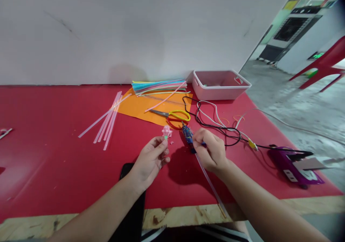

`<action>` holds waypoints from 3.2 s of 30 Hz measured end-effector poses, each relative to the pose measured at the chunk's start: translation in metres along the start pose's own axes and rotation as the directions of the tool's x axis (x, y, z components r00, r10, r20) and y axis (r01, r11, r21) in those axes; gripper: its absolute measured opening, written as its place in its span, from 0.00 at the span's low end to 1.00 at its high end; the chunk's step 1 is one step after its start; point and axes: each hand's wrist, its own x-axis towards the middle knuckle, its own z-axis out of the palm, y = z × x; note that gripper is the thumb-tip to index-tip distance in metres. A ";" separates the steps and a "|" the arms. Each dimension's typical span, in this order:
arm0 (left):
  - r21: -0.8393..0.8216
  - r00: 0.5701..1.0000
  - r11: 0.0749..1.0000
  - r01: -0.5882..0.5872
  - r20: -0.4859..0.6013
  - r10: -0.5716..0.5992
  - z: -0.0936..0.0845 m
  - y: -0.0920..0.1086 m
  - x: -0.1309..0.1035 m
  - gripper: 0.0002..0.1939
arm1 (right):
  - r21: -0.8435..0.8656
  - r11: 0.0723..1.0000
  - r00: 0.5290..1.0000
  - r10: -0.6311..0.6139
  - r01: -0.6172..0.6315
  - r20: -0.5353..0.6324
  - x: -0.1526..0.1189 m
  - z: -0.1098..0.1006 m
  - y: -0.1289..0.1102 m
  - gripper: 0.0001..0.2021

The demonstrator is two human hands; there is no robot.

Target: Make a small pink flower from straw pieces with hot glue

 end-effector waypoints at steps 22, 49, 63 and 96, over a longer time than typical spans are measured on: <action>-0.004 0.995 1.000 -0.003 0.099 0.003 -0.002 0.004 0.006 0.21 | 0.862 0.234 0.833 0.457 -0.450 0.311 0.013 0.009 -0.020 0.02; -0.002 0.994 0.998 0.058 -0.097 -0.057 -0.019 0.007 -0.037 0.11 | 0.600 0.573 0.827 0.440 -0.559 0.350 -0.002 0.015 -0.019 0.03; 0.011 0.982 0.990 0.138 -0.131 -0.135 -0.019 0.012 -0.053 0.13 | -0.624 0.779 0.819 0.322 0.056 0.476 0.009 -0.055 0.029 0.20; -0.031 0.988 1.000 0.000 -0.154 -0.005 -0.012 0.019 -0.045 0.03 | -0.601 0.757 0.795 0.191 0.254 0.576 0.037 0.056 0.007 0.08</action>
